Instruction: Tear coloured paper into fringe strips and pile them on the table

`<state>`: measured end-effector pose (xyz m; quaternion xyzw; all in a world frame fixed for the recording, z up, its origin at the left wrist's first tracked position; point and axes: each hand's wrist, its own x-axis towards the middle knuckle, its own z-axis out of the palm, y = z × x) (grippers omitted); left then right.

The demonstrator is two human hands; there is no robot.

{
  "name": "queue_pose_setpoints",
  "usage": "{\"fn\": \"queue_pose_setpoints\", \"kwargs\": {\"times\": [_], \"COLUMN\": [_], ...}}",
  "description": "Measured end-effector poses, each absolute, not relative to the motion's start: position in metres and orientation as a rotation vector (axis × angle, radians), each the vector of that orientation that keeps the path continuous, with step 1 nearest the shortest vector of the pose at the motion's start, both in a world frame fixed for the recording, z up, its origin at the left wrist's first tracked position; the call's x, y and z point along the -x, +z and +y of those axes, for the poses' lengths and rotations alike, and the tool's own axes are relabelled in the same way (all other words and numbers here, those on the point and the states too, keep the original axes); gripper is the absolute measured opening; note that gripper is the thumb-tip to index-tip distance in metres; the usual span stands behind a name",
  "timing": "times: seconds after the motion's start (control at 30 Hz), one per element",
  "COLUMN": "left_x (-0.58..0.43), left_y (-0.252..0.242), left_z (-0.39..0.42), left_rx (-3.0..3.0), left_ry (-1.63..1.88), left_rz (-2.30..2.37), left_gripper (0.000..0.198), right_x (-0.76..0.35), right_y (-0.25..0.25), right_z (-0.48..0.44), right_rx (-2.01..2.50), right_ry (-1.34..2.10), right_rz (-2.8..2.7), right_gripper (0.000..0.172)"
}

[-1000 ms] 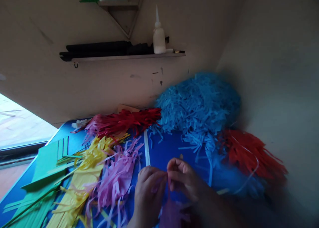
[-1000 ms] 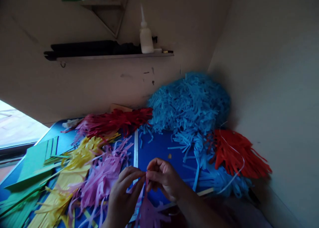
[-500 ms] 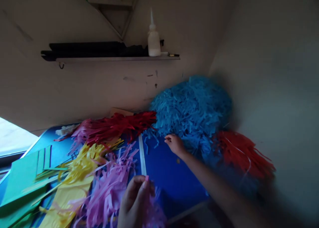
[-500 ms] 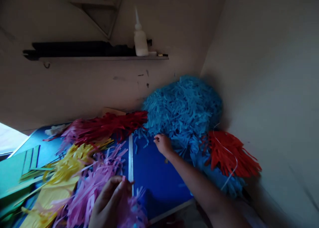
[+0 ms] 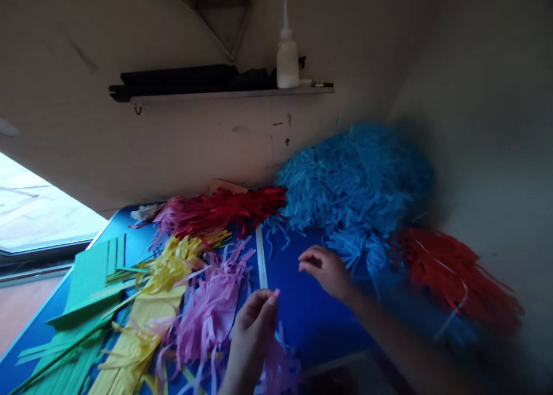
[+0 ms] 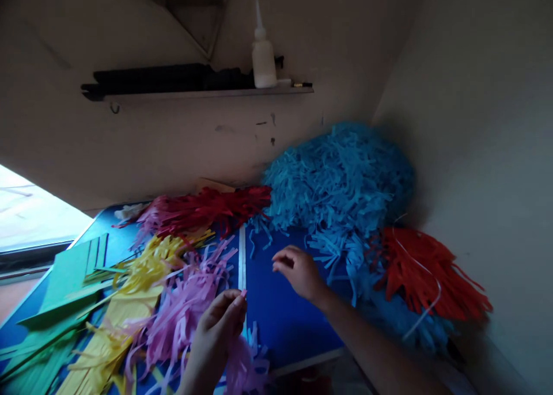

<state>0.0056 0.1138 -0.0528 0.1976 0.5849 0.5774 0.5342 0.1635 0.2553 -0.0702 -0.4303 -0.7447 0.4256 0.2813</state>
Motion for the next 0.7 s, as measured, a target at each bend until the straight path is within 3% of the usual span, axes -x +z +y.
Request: {"fn": "queue_pose_setpoints", "kwargs": {"times": [0.1,0.2,0.37,0.57,0.7], "left_x": [-0.010,-0.013,-0.018,-0.023,-0.024], "left_y": [-0.057,-0.057,-0.050,-0.046,-0.044], "left_z": [0.114,0.112,0.107,0.102,0.097], "left_rx": [-0.661,-0.876,-1.158,-1.566,-1.455], "left_ry": [1.352,1.312,1.271,1.240,1.242], "left_rz": [1.471,1.554,1.665,1.760,1.797], "left_gripper": [0.044,0.037,0.029,0.015,0.009], "right_x": [-0.162,-0.160,-0.164,-0.173,-0.177], "right_y": [-0.067,-0.069,-0.072,-0.064,-0.061], "right_z": [0.209,0.183,0.171,0.166,0.165], "right_rx": [0.857,0.805,0.882,0.875,0.873], "right_ry": [1.700,1.822,1.861,1.465,1.479], "right_rz": [-1.528,-1.282,-1.120,-1.600,-1.584], "right_gripper": [0.011,0.018,0.030,0.012,0.015]}}
